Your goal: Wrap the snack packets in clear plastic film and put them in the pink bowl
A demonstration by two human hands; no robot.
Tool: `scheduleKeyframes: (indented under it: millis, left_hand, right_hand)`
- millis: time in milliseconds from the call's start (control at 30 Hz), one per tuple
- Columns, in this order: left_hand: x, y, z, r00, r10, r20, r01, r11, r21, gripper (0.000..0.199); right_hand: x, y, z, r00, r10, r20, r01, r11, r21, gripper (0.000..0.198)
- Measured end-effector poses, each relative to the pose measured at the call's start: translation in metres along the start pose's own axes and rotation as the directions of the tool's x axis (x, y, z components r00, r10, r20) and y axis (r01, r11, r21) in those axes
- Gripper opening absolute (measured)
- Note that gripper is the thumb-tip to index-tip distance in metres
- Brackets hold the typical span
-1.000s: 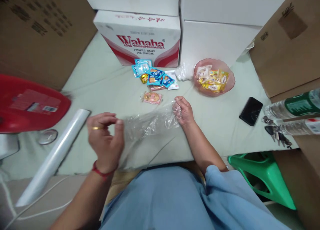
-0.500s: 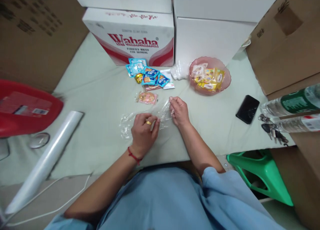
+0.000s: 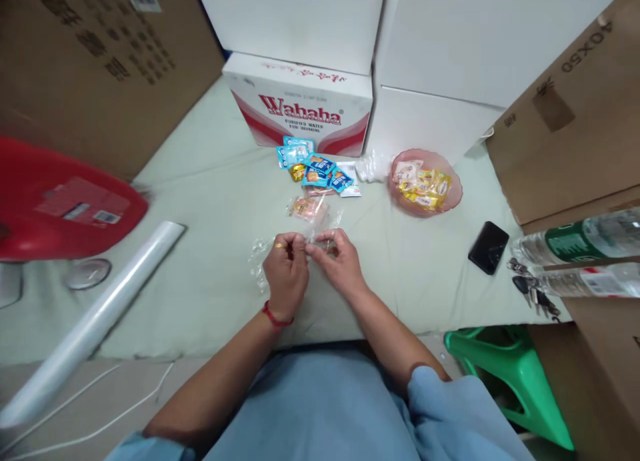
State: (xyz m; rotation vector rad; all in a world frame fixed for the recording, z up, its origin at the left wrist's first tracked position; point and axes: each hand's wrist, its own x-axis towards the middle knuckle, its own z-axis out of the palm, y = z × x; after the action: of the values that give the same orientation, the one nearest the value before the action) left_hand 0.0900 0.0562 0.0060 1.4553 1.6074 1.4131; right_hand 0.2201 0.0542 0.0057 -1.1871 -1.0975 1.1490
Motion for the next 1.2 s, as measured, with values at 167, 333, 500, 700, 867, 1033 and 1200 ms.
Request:
scheduleKeyframes:
  millis: [167,333,500,700,867,1033,1200]
  left_hand:
    - [0.006,0.007,-0.022,0.989,-0.145,0.0,0.143,0.974,-0.178,0.033]
    - [0.024,0.003,-0.058,0.964,-0.265,-0.002,0.251,0.916,-0.314,0.033]
    - [0.045,-0.008,-0.08,0.939,-0.343,0.001,0.296,0.807,-0.511,0.034]
    - [0.036,-0.017,-0.081,0.814,-0.537,0.222,0.554,0.6,-0.577,0.055]
    - [-0.005,-0.027,-0.085,0.821,-0.565,0.082,0.567,0.788,-0.241,0.073]
    - [-0.024,-0.035,-0.083,0.83,-0.425,0.362,0.442,0.896,0.04,0.041]
    - [-0.026,-0.029,-0.063,0.94,-0.278,0.197,0.267,0.96,0.082,0.041]
  right_hand:
    - [-0.009,-0.012,-0.001,1.0,-0.017,0.01,0.016,0.994,0.108,0.024]
    - [-0.015,-0.025,-0.021,0.94,0.282,0.193,-0.336,0.866,0.371,0.031]
    - [-0.011,-0.026,-0.039,0.915,0.341,0.214,-0.402,0.738,0.542,0.029]
    - [-0.007,-0.025,-0.03,0.873,0.419,0.25,-0.477,0.626,0.617,0.021]
    - [-0.009,-0.028,-0.021,0.872,0.41,0.267,-0.479,0.604,0.637,0.018]
    - [-0.006,-0.024,-0.019,0.891,0.45,0.057,-0.367,0.64,0.675,0.012]
    - [-0.028,-0.013,-0.004,0.872,0.421,-0.251,-0.205,0.779,0.593,0.037]
